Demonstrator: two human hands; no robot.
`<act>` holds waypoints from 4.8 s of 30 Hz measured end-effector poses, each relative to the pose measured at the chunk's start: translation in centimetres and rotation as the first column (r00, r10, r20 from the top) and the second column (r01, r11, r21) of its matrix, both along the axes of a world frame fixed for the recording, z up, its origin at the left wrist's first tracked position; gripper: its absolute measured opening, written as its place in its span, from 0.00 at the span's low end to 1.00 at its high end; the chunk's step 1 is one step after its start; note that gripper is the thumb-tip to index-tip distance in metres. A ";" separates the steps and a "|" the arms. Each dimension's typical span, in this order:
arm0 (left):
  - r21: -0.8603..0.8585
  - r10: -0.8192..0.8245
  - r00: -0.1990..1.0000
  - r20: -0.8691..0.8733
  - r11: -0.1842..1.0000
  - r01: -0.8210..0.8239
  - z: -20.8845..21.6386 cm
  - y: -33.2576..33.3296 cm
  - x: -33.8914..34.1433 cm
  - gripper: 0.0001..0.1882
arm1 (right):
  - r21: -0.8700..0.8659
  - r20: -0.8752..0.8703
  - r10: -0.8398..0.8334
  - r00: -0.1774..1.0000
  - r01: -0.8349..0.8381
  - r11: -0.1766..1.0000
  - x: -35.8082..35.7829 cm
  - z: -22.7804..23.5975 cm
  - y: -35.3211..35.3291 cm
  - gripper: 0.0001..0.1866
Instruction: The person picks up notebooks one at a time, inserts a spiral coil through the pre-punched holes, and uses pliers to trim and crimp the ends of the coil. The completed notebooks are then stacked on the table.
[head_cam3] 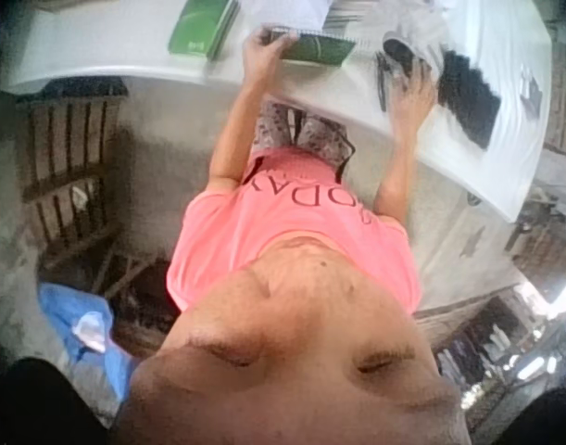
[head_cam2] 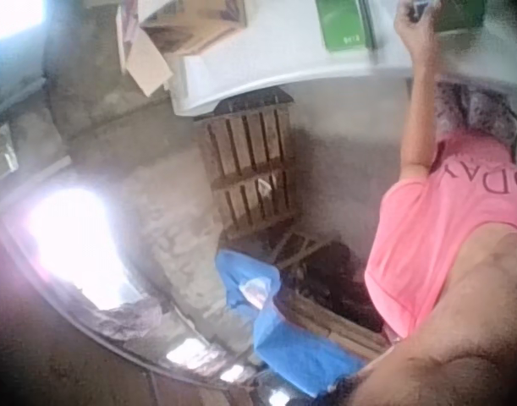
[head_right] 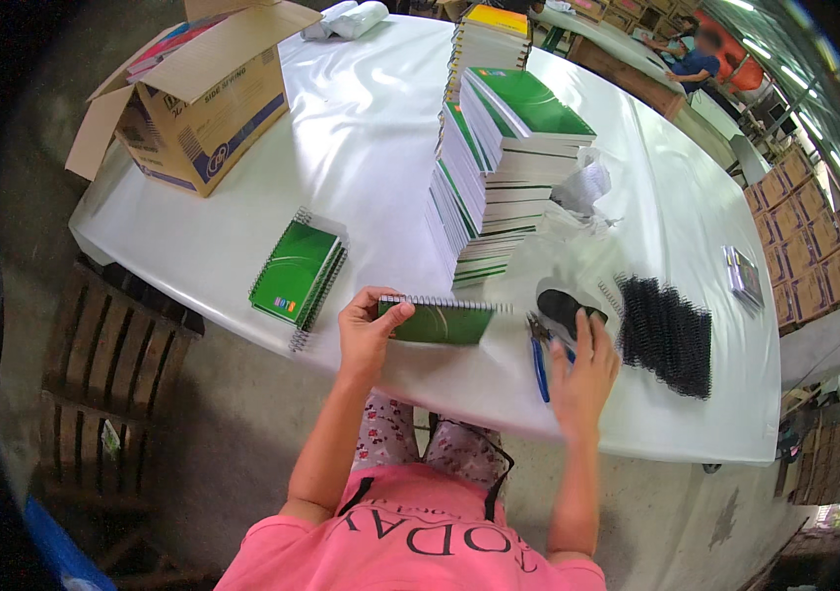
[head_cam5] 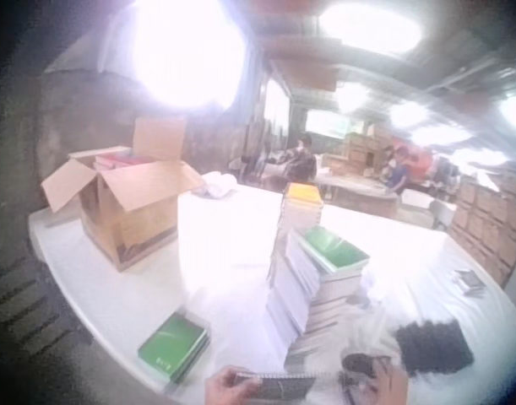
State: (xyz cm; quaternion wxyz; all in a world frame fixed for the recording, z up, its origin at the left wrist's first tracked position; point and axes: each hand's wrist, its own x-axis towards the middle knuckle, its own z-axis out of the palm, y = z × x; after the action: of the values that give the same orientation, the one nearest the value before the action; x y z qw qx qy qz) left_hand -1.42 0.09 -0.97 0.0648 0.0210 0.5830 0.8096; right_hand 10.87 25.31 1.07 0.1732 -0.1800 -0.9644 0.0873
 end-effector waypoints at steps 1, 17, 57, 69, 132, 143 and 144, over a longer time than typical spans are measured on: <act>0.004 0.067 0.998 0.011 0.998 -0.067 0.2 0.1 0.5 0.08 | -0.042 0.026 -0.016 1.000 0.017 0.999 0.8 -0.3 -1.2 0.30; -0.249 0.206 0.716 -0.667 0.844 -0.475 2.8 0.2 2.5 0.20 | -0.282 -0.289 0.374 0.881 -0.452 0.846 0.4 5.2 -11.1 0.24; -0.122 0.321 0.474 -0.820 0.711 -0.693 9.5 -11.6 -0.2 0.18 | -0.586 -0.477 0.711 0.517 -0.790 0.182 -15.3 10.7 -20.6 0.37; -0.456 0.327 0.879 -0.346 0.760 -0.462 -0.1 -14.1 -1.8 0.19 | -0.750 -0.269 0.632 0.727 -0.570 0.337 -23.0 0.0 -21.6 0.30; -0.558 -0.269 0.498 -0.824 0.532 -0.637 0.5 4.8 3.9 0.27 | 0.276 -0.024 -0.345 0.938 0.338 0.900 -6.1 -1.7 13.7 0.20; -0.559 -0.272 0.494 -0.826 0.518 -0.648 0.2 4.5 3.9 0.26 | 0.289 -0.007 -0.126 0.992 0.122 0.949 -6.2 3.0 13.3 0.14; -0.551 -0.258 0.496 -0.829 0.519 -0.653 0.3 4.7 3.8 0.26 | 0.319 -0.096 -0.051 0.994 0.079 0.944 -6.1 3.6 13.1 0.16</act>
State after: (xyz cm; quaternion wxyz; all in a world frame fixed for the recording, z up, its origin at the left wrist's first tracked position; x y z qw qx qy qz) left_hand 2.38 4.77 -0.69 -0.3353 0.2966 0.8383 0.3112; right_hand 4.74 38.41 4.63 0.2446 -0.1771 -0.9508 -0.0695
